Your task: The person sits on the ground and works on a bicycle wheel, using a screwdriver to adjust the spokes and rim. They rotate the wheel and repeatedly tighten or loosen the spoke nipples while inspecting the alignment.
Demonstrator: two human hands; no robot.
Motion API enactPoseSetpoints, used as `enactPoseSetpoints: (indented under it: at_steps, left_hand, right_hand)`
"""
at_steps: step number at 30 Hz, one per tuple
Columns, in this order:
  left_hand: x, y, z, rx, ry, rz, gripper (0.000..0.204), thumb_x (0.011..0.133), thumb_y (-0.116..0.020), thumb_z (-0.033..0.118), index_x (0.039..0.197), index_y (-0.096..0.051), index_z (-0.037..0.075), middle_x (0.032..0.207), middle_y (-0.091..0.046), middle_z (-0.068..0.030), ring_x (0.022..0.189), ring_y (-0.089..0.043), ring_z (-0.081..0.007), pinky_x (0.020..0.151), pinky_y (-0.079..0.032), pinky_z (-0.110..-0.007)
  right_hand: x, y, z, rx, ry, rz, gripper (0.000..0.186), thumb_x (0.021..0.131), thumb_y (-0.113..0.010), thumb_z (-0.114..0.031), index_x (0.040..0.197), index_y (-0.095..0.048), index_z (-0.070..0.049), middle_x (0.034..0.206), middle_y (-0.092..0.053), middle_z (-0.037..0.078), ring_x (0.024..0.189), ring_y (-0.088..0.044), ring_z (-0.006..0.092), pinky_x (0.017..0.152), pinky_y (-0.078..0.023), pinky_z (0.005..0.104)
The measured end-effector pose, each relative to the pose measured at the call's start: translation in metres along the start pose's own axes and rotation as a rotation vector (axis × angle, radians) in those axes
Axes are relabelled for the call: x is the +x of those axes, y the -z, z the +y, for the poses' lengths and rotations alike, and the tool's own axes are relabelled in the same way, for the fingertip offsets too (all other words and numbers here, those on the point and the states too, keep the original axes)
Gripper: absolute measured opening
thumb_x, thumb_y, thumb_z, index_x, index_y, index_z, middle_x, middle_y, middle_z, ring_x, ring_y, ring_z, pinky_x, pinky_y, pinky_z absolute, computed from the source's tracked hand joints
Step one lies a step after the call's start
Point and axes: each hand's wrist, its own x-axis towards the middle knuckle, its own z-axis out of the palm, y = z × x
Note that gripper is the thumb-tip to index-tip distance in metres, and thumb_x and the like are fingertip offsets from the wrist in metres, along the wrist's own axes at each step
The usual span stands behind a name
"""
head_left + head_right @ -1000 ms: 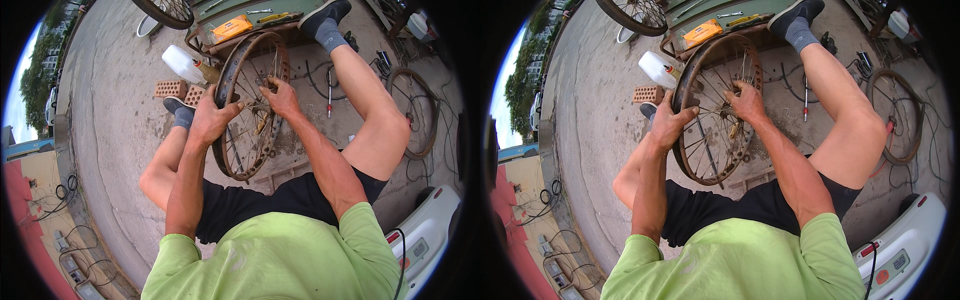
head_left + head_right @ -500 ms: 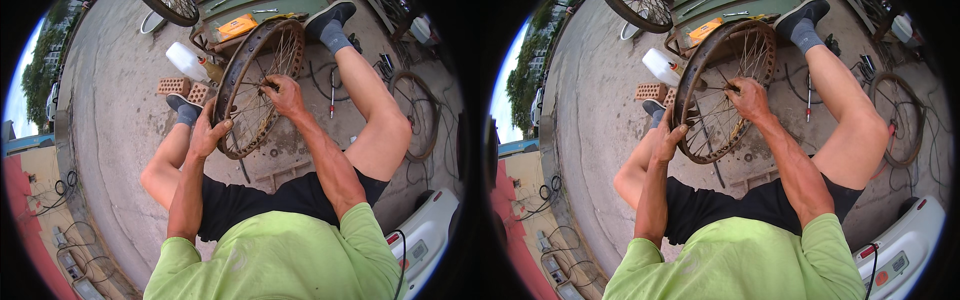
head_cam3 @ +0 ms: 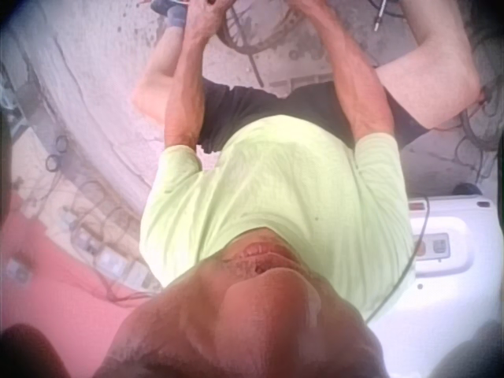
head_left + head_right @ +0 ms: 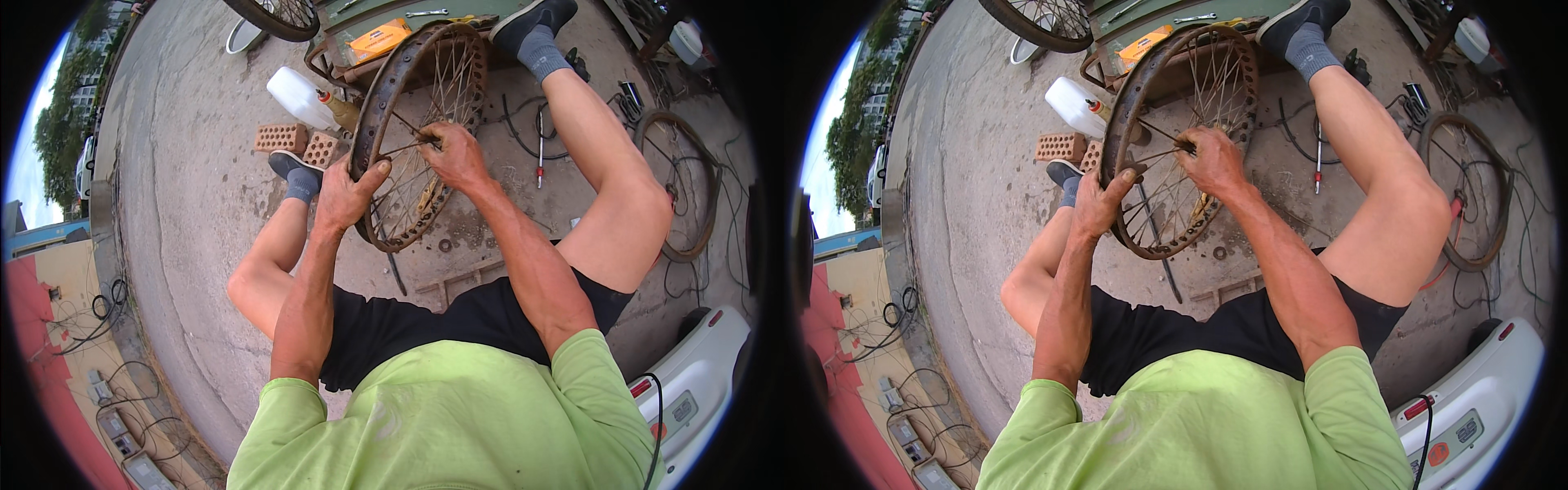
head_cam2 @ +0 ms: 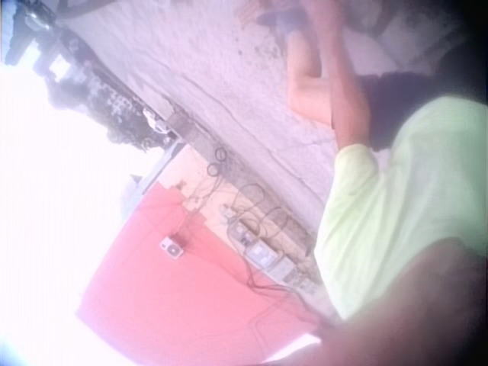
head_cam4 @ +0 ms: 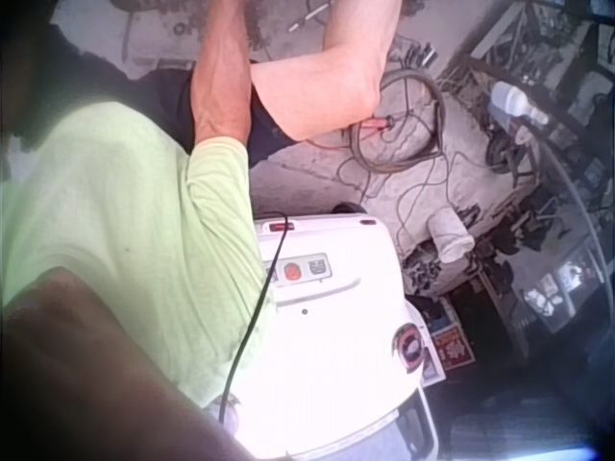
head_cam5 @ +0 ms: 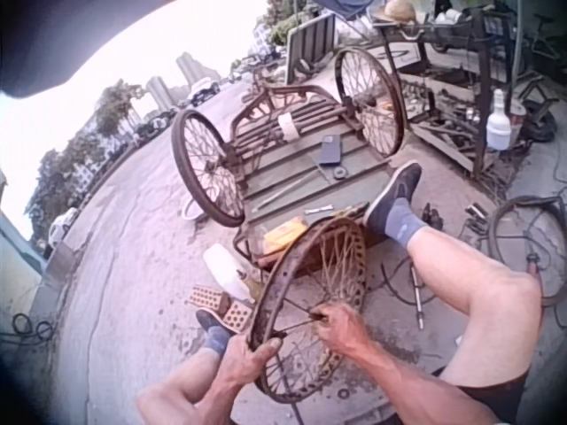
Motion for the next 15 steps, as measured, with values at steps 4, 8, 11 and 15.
enactPoseSetpoints:
  at_steps: [4,8,11,15]
  left_hand:
    - [-0.001,-0.003,-0.007,-0.033,0.005,-0.006,0.054,0.095,-0.067,0.046,0.121,-0.071,-0.002,0.104,-0.073,-0.0086,0.098,-0.064,-0.017,0.089,-0.051,-0.034]
    - [-0.005,-0.007,-0.03,-0.349,0.017,-0.128,0.074,0.097,-0.063,0.061,0.135,-0.063,-0.003,0.123,-0.071,-0.0152,0.111,-0.068,-0.0245,0.096,-0.054,-0.038]
    - [-0.008,-0.01,-0.044,-0.799,0.095,-0.276,0.086,0.098,-0.056,0.069,0.142,-0.057,-0.005,0.134,-0.067,-0.0203,0.117,-0.069,-0.0299,0.1,-0.055,-0.041]
    - [-0.003,-0.016,-0.063,-0.935,0.367,-0.273,0.066,0.106,-0.056,0.051,0.139,-0.057,-0.006,0.127,-0.069,-0.024,0.11,-0.072,-0.0292,0.093,-0.059,-0.041]
  right_hand:
    - [0.003,0.002,0.002,0.03,-0.023,-0.037,0.027,0.087,-0.078,-0.025,0.107,-0.077,-0.007,0.11,-0.073,0.012,0.11,-0.066,0.0343,0.096,-0.053,0.0455]
    - [0.001,0.004,0.001,0.032,-0.008,-0.064,0.027,0.088,-0.078,-0.025,0.106,-0.076,-0.006,0.111,-0.073,0.013,0.111,-0.066,0.0344,0.097,-0.052,0.0459]
    - [-0.002,0.012,-0.004,0.023,-0.043,-0.081,0.026,0.087,-0.078,-0.024,0.105,-0.077,-0.006,0.112,-0.073,0.013,0.111,-0.066,0.0347,0.098,-0.052,0.0459]
    - [-0.004,0.011,-0.003,0.005,-0.039,-0.089,0.024,0.088,-0.077,-0.023,0.105,-0.077,-0.006,0.111,-0.073,0.012,0.112,-0.065,0.0344,0.099,-0.052,0.0453]
